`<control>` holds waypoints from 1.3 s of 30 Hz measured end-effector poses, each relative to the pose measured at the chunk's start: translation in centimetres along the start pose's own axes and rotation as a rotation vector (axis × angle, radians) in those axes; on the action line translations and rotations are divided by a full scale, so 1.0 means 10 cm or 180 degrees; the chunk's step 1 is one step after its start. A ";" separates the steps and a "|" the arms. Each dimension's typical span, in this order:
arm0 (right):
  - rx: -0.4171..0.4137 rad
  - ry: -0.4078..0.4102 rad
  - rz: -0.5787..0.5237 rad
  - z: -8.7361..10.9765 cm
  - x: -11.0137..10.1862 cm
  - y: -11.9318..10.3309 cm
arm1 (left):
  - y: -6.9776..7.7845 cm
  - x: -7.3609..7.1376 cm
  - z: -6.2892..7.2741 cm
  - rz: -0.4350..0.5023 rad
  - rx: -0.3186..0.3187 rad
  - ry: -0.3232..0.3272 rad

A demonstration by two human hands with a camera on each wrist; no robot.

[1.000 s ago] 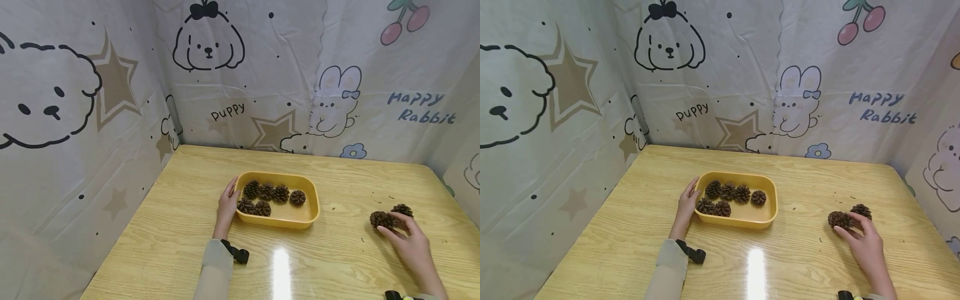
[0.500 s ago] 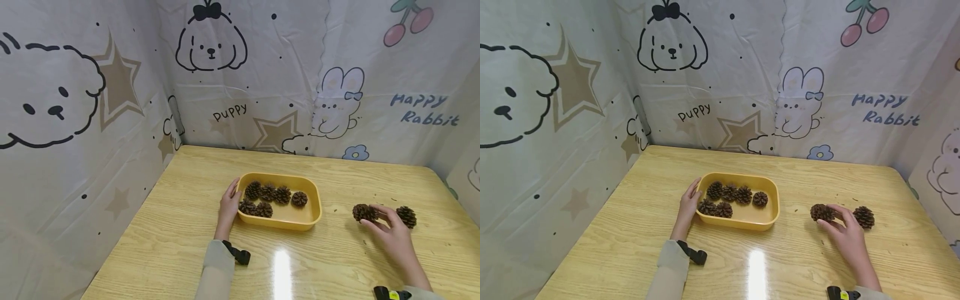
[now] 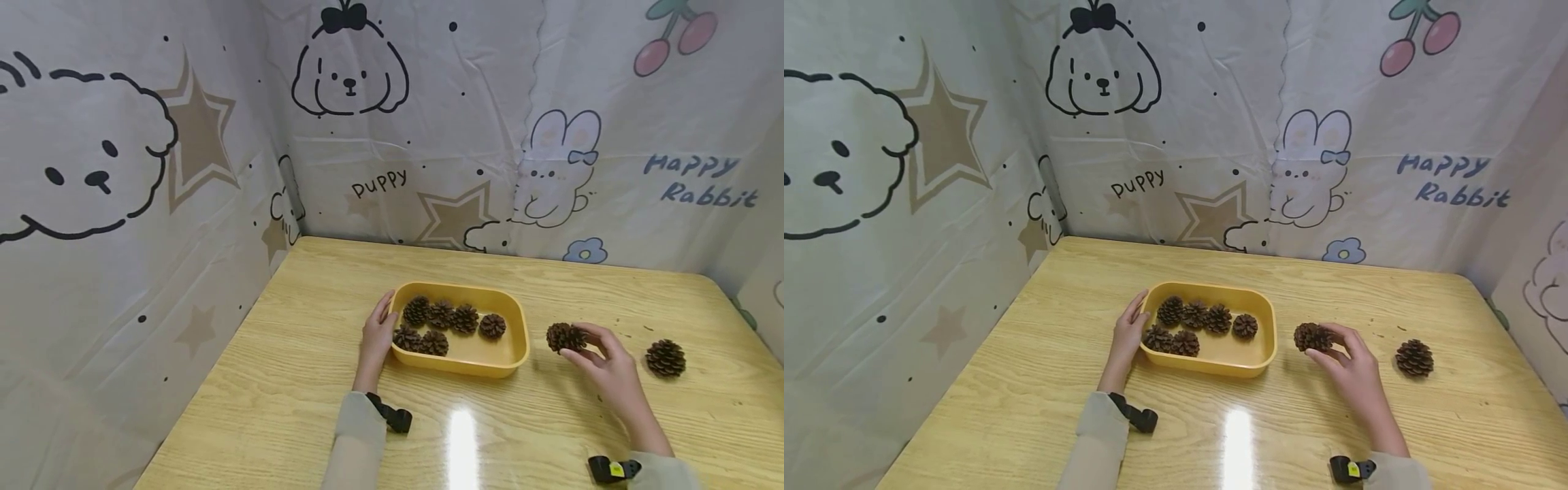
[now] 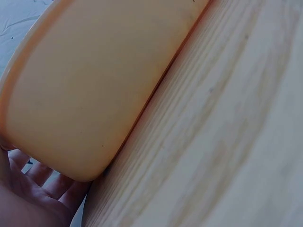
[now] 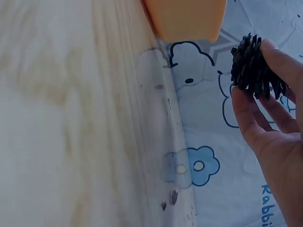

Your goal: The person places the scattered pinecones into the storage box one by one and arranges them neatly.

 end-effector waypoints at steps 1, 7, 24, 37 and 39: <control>-0.0001 -0.0013 -0.0028 0.00 0.02 -0.02 | 0.00 0.00 0.00 0.0006 -0.0011 -0.0001; -0.0135 -0.0054 -0.0159 -0.04 0.14 -0.13 | -0.02 0.01 -0.01 0.0061 -0.0155 -0.0039; -0.0585 -0.0318 -0.0510 -0.25 0.49 -0.48 | 0.38 -0.01 0.19 0.0025 -0.0130 -0.0099; -0.0911 -0.0795 -0.0149 -0.33 0.79 -0.73 | -0.02 -0.01 -0.05 0.0055 -0.0157 -0.0022; -0.0955 -0.0876 -0.0042 -0.34 0.83 -0.75 | -0.01 -0.01 -0.05 0.0062 -0.0150 -0.0029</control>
Point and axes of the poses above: each hand's wrist, its own z-axis away from the middle knuckle, its own x-axis out of the palm, y = z × x, the point moved 6 cm from there along -z, towards the middle knuckle, and after that the axes turned 5 degrees about z, right-handed, at the moved point
